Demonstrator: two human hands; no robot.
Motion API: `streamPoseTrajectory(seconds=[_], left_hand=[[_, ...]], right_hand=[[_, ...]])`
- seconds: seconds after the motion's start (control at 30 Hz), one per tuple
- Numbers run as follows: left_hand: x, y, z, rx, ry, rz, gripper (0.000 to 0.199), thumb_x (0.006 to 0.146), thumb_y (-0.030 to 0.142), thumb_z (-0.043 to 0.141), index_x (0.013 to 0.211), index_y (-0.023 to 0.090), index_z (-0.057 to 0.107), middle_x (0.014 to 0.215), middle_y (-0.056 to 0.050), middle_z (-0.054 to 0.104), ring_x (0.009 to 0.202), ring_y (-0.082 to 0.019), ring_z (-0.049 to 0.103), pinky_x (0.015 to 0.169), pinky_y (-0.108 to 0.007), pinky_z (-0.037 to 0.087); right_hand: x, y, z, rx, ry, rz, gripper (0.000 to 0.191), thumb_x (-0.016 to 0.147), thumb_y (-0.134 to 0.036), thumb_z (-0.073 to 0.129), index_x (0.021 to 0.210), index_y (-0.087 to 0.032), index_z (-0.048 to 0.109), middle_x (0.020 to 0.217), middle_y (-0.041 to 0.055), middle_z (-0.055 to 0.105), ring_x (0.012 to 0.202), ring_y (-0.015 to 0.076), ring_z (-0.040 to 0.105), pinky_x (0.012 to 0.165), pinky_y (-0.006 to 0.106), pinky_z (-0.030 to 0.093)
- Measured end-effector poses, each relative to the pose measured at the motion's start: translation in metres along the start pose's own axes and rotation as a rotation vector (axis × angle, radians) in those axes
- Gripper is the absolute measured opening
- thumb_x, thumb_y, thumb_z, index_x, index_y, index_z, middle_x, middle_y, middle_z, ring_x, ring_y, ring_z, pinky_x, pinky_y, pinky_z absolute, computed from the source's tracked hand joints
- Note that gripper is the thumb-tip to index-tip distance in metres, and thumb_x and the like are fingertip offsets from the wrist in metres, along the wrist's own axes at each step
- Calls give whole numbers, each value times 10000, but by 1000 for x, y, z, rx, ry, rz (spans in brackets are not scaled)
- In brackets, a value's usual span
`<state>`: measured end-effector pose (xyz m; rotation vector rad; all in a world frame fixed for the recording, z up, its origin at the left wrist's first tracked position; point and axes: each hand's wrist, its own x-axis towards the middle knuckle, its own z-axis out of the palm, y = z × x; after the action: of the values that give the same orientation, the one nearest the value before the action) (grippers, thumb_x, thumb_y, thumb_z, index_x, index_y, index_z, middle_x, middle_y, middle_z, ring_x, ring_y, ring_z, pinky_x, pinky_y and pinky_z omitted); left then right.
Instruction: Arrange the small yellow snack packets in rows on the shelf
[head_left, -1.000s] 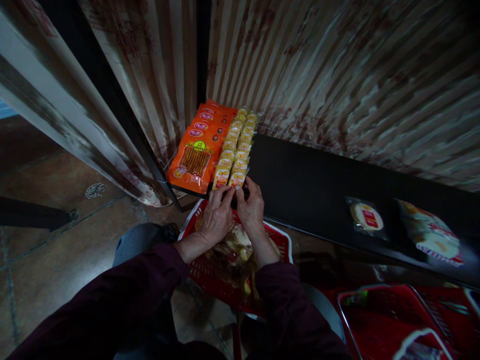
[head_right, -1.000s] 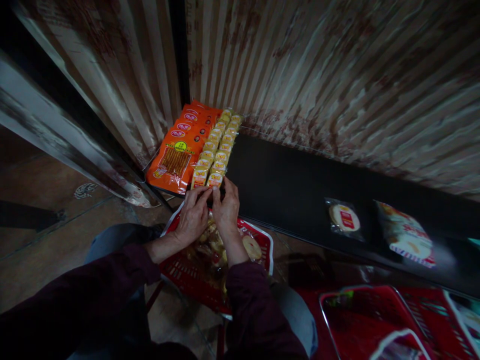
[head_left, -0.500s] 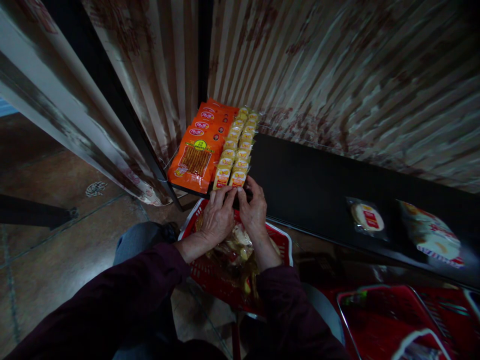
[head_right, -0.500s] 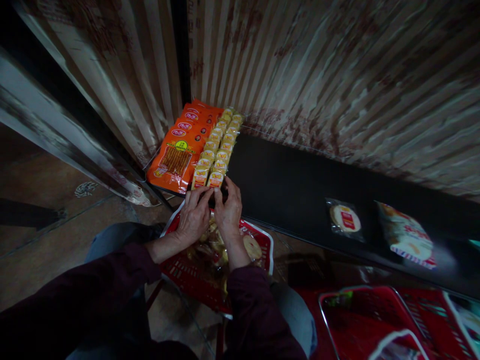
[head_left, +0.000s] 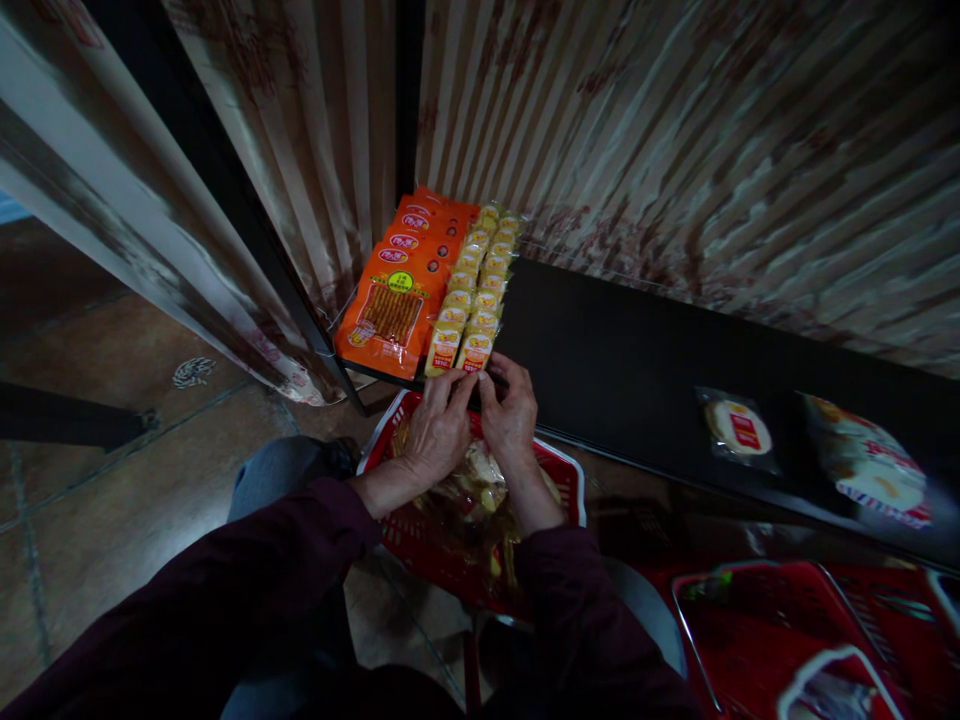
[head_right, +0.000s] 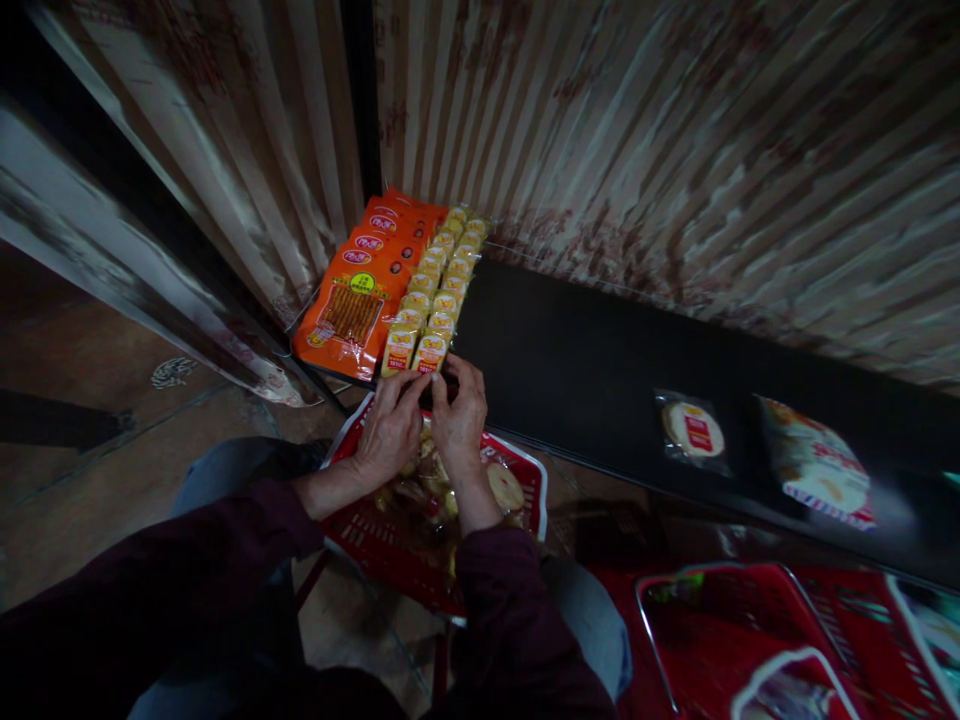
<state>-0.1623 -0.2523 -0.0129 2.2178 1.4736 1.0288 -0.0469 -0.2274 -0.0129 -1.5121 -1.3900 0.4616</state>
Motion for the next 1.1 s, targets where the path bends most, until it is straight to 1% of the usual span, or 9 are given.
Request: streamPoseTrajectory(seconds=[0.23,0.33,0.47,0.63,0.7,0.8,0.97,1.03,1.1], left_hand=[[-4,2,-2,4,37,72,419,821,62,443,1219,126,556,1131,-121,550,1062,-222,495,922,-364,479],[-8,2,-1,-44,-4,143,376,800,48,435,1127,133,598,1072,-104,578,1030,-209,516,902,-342,487],[-17,3,5,-69,-161,155,396,802,45,406,1144,151,573,1037,-92,619,1008,-200,559,885,-339,501],[-31,2,16,-4,-491,96,330,782,66,453,1075,114,597,1062,-133,628,988,-228,586,870,-362,515],[-35,-1,18,62,-542,51,292,791,98,473,1045,106,616,1101,-149,608,1052,-250,557,910,-378,496],[-36,-11,20,146,-508,-122,292,822,146,472,1073,139,621,1180,-131,575,1147,-250,501,1009,-384,428],[-31,-27,25,109,-586,-557,429,810,266,551,1230,182,537,1249,-111,551,1135,-228,533,987,-338,437],[-30,-29,27,61,-605,-625,448,812,265,550,1252,188,524,1274,-114,546,1144,-230,537,972,-334,447],[-29,-30,29,10,-637,-580,370,813,197,521,1177,182,582,1241,-110,586,1163,-236,528,988,-347,434]], right_hand=[[-11,8,-7,17,14,-2,307,861,-326,533,1114,-163,597,1087,115,601,958,201,625,842,390,537],[-19,12,-14,7,30,-35,253,867,-296,520,1077,-184,604,1059,93,616,958,196,622,870,395,526],[-30,12,-23,-31,41,-115,205,876,-208,467,1002,-187,627,1013,83,636,979,195,610,896,394,510],[-59,14,-29,-62,-47,-189,269,856,-127,408,968,-195,643,985,84,641,934,187,623,852,365,524],[-77,22,-27,-93,-101,-158,264,858,-150,427,999,-193,646,980,89,657,963,201,621,883,381,513],[-102,42,-20,-64,-214,-51,320,850,-166,405,1056,-203,647,1062,93,681,1027,206,623,954,407,484],[-124,72,-5,-9,-313,342,398,775,-252,487,1131,-180,650,1150,107,681,1116,254,606,1011,456,449],[-125,75,-2,31,-321,407,404,756,-276,524,1125,-188,663,1142,100,689,1115,259,607,1024,454,436],[-124,72,-2,94,-321,428,395,744,-288,559,1112,-208,676,1147,83,692,1122,255,604,1044,444,415]])
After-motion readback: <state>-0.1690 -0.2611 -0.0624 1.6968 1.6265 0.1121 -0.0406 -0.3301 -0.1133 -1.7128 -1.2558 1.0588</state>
